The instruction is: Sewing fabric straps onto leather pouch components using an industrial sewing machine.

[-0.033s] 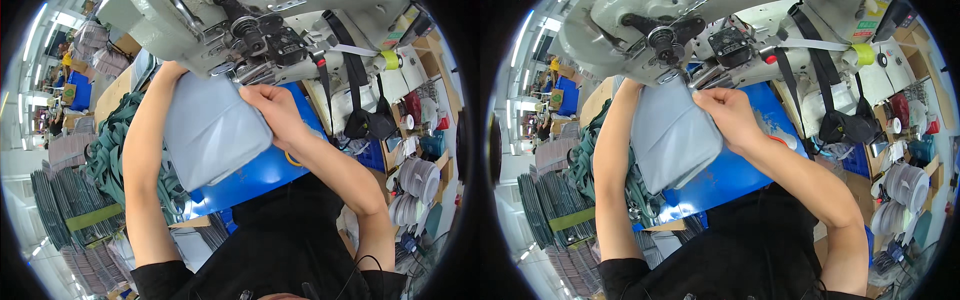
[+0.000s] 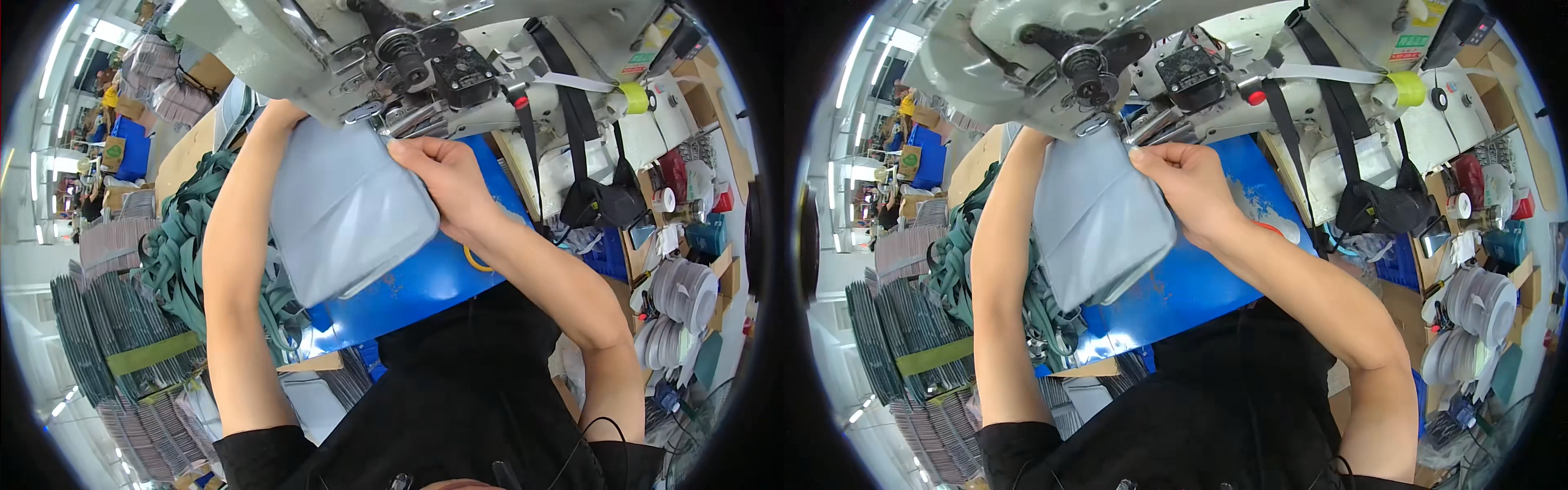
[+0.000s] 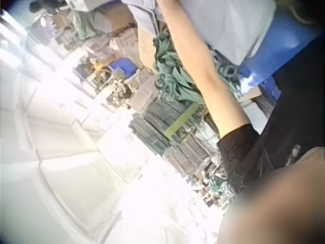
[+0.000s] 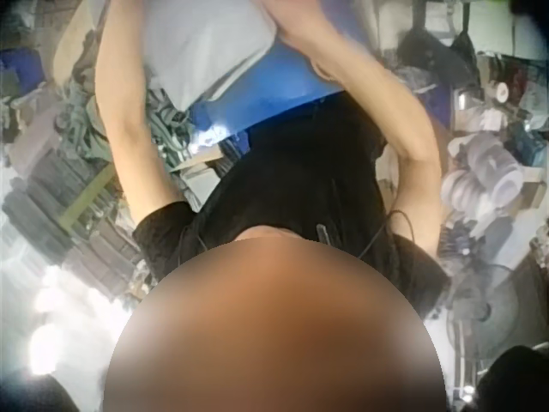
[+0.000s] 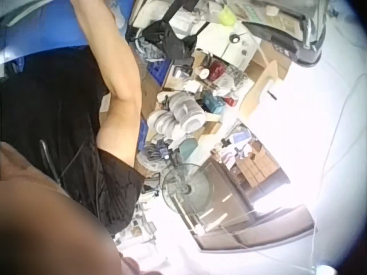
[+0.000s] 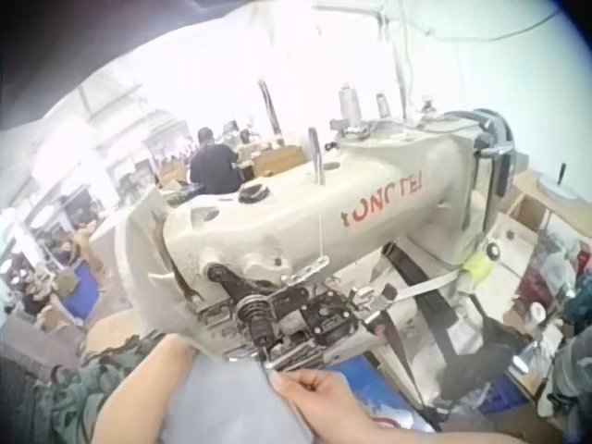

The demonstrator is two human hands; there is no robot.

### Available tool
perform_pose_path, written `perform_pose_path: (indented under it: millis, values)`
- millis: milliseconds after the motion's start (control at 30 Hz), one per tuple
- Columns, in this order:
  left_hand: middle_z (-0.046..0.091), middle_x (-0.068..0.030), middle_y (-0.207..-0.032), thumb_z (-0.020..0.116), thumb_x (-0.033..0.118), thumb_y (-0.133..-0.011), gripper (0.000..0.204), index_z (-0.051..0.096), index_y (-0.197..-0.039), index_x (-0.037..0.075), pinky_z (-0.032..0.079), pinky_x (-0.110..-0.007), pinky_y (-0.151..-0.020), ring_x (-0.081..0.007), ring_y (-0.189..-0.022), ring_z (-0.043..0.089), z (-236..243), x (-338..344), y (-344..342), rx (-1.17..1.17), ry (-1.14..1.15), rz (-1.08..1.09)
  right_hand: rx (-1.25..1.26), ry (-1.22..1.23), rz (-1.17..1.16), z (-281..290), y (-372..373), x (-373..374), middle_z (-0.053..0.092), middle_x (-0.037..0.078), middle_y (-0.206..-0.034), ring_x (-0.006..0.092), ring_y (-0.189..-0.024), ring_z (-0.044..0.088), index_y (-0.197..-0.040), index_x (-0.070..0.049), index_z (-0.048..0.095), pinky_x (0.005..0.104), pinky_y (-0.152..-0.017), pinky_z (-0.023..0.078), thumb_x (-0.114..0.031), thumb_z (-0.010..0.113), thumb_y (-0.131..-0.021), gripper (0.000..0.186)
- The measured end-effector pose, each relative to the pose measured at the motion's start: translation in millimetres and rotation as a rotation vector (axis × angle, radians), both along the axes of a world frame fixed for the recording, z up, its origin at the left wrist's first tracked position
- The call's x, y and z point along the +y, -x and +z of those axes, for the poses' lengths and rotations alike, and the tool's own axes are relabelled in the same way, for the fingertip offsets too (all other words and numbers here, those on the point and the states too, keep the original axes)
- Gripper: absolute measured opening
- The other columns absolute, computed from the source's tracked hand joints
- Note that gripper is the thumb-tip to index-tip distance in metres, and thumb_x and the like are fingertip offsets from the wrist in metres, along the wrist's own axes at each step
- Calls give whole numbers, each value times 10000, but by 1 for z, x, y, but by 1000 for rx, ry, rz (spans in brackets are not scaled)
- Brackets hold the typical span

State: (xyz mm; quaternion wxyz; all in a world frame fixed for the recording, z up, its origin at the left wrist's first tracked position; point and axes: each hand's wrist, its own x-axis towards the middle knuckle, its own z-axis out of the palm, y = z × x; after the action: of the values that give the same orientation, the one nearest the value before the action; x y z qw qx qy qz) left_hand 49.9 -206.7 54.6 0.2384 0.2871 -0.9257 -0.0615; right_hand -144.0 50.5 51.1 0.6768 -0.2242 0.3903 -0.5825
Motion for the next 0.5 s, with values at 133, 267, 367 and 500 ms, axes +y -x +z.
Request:
perform_pose_path:
  millis: [133,267,367,500]
  values:
    - [726,-113,-1175,732,164,-903,354,706,-1238,52,513,-417,-987,-293,-1147,664,23,44,8,-101,301,135,-13,-12,-55,-5,-7,-6,741,54,-932,86,-774,644,-1048,38,757,250,-663,504,-194,782,-945,255]
    - [697,-189,-1205,857,165,-781,506,635,-1194,-25,553,-456,-930,-370,-1122,677,29,203,13,512,24,230,38,7,-118,-6,-9,-6,728,16,-864,61,-717,598,-1006,13,770,234,-608,448,-210,804,-923,240]
    - [659,-177,-1308,851,19,-763,446,632,-1151,-6,521,-401,-988,-316,-1153,660,6,279,29,398,62,153,88,67,-116,-7,-3,5,721,17,-891,70,-775,608,-997,-2,758,247,-678,467,-216,765,-946,221]
    - [723,-178,-1194,842,-16,-774,314,665,-1032,10,549,-391,-925,-304,-1075,699,-3,284,27,475,180,292,544,354,-196,-8,-3,41,652,13,-883,92,-805,585,-1071,-10,698,265,-756,478,-202,800,-884,287]
